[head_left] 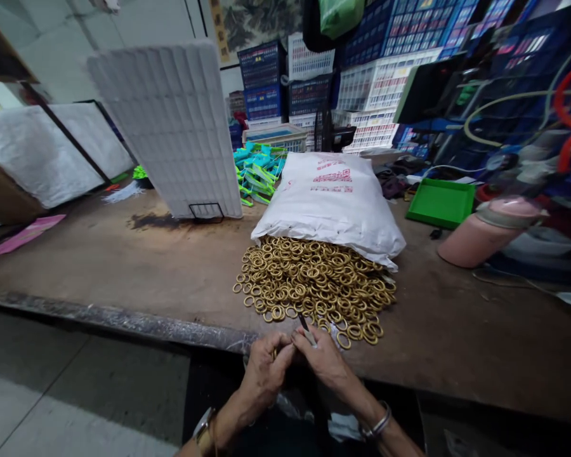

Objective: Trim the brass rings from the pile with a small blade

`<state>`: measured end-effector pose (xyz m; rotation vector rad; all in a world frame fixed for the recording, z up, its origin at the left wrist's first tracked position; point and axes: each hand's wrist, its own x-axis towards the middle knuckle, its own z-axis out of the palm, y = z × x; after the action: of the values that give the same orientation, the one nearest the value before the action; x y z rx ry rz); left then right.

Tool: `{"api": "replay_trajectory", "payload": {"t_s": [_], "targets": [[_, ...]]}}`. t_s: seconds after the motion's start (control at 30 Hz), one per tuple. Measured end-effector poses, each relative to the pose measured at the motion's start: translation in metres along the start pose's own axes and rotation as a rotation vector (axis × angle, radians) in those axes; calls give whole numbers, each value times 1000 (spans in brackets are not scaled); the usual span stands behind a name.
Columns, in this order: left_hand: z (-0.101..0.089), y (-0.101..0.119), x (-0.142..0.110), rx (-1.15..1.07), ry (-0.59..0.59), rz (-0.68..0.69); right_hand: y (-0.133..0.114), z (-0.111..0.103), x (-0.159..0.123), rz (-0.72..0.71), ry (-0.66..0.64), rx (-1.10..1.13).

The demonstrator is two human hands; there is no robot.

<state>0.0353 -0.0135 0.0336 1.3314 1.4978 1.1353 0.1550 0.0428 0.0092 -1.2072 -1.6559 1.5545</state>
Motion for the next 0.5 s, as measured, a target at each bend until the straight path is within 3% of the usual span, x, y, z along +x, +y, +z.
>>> {"api": "replay_trajectory", "payload": {"t_s": [0.13, 0.2, 0.33, 0.5], "targets": [[4, 7, -1, -253, -86, -297, 11, -2, 4, 25, -87, 73], [6, 6, -3, -357, -132, -371, 19, -1, 3, 45, -120, 101], [6, 0, -7, -463, -172, -374, 28, 3, -2, 83, -154, 178], [-2, -6, -13, -567, -166, -368, 19, 12, -6, 85, -138, 194]]}}
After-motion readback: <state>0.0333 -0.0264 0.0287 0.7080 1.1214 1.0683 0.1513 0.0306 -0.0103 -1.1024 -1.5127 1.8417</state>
